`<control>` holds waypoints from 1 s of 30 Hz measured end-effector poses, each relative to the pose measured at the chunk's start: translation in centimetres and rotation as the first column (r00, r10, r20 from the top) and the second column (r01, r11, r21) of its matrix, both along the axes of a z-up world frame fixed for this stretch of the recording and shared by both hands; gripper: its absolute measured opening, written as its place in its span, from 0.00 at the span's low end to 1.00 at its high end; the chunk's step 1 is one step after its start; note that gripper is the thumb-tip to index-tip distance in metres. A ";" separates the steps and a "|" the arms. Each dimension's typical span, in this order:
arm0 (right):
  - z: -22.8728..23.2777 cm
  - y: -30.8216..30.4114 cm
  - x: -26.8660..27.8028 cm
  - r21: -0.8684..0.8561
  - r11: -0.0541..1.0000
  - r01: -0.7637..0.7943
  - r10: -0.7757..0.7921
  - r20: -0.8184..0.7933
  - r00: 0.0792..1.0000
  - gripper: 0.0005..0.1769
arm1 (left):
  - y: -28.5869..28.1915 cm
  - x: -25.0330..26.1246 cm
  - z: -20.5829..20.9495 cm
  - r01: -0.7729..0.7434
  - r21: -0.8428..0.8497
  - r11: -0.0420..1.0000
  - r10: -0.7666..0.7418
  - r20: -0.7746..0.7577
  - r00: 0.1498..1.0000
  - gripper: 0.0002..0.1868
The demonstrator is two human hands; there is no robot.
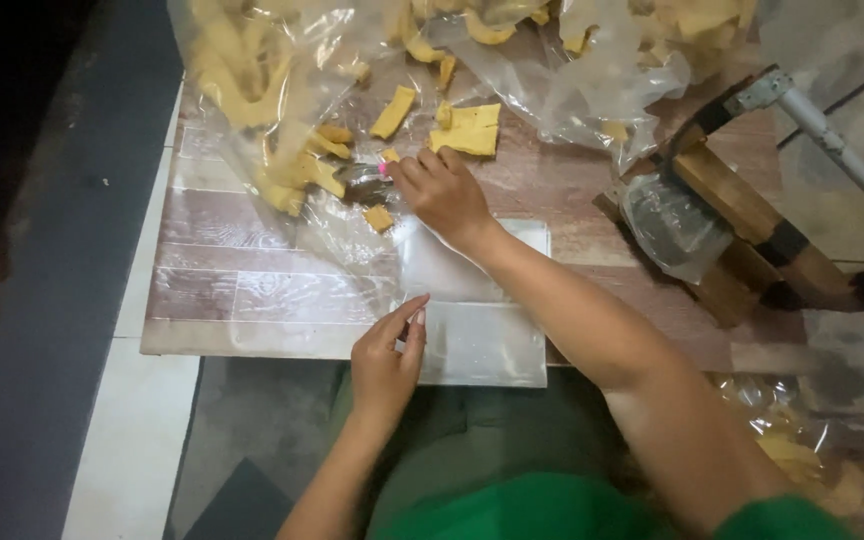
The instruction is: Trimming pieces of dried food with small nippers and placing them into plastic bags for packaging.
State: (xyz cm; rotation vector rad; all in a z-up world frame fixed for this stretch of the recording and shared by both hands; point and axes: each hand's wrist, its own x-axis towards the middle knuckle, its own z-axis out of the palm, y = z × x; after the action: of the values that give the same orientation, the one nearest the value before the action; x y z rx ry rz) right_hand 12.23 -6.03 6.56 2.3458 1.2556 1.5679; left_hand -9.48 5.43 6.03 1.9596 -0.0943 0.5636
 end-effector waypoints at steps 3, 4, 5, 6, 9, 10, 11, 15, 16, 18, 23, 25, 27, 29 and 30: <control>0.4 -0.3 -0.1 -0.060 0.998 -0.013 0.017 0.068 0.998 0.05 | 0.1 0.2 -0.2 0.023 -0.018 1.000 -0.023 -0.026 0.999 0.13; 0.4 -1.0 -0.4 -0.039 0.999 0.003 -0.003 -0.008 1.000 0.04 | 0.2 0.3 -0.2 0.020 -0.033 0.999 -0.021 -0.038 0.999 0.13; 0.3 -1.8 -0.7 -0.021 1.000 0.021 -0.023 -0.086 0.996 0.03 | 0.2 0.3 -0.2 0.018 -0.049 0.999 -0.021 -0.052 0.998 0.13; -0.2 -3.3 -1.5 -0.022 0.999 0.026 -0.028 -0.091 0.995 0.03 | 0.2 0.4 -0.6 0.023 -0.051 0.998 -0.026 -0.057 0.998 0.13; -1.1 -8.6 -4.2 0.117 0.986 0.115 -0.064 -0.368 0.928 0.04 | 0.3 0.9 -1.1 0.019 -0.095 0.995 -0.026 -0.079 0.996 0.13; -1.2 -10.8 -5.4 0.246 0.954 0.170 0.049 -0.690 0.722 0.12 | 0.3 1.0 -0.6 0.018 -0.128 0.992 -0.034 -0.125 0.992 0.13; -1.3 -13.0 -6.6 0.337 0.902 0.271 0.207 -0.886 0.414 0.20 | 0.3 1.1 -0.3 0.016 -0.160 0.987 -0.043 -0.170 0.984 0.13; -1.9 -19.4 -11.4 0.517 0.727 0.451 0.556 -0.830 0.054 0.21 | 0.1 1.7 -1.1 0.025 -0.179 0.984 -0.066 -0.229 0.971 0.14; -2.4 -21.1 -12.3 0.492 0.752 0.440 0.568 -0.822 -0.052 0.23 | 0.0 1.8 -1.0 0.030 -0.182 0.983 -0.075 -0.251 0.965 0.13; -2.3 -23.2 -13.6 0.468 0.773 0.428 0.573 -0.805 -0.154 0.24 | -0.2 1.9 -0.6 0.040 -0.185 0.982 -0.090 -0.272 0.958 0.13; -1.0 -27.5 -13.3 0.219 0.947 0.236 0.281 -0.920 -0.273 0.22 | 0.0 1.9 1.6 0.162 -0.100 0.982 -0.187 -0.361 0.913 0.15; 1.8 -26.1 -13.3 0.159 0.966 0.203 0.207 -0.948 -0.243 0.22 | 0.1 2.0 1.5 0.231 -0.036 0.972 -0.226 -0.397 0.889 0.15; 4.3 -24.7 -13.5 0.096 0.980 0.176 0.133 -0.969 -0.210 0.22 | -0.3 2.2 1.7 0.304 0.027 0.952 -0.263 -0.436 0.861 0.15; 6.7 -23.1 -13.6 -0.177 0.982 0.071 -0.179 -0.984 0.023 0.18 | -1.0 2.4 2.1 0.464 0.162 0.871 -0.317 -0.535 0.783 0.16; 8.3 -20.9 -15.1 -0.176 0.982 0.071 -0.178 -0.984 0.026 0.18 | -1.2 2.6 1.6 0.462 0.164 0.871 -0.316 -0.533 0.785 0.16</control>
State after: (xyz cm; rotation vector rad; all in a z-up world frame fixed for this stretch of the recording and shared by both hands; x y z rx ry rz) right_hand -2.88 -26.92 14.83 3.3308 0.9422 -0.6476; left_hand -6.83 4.20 7.62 2.2238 -0.2716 -0.2557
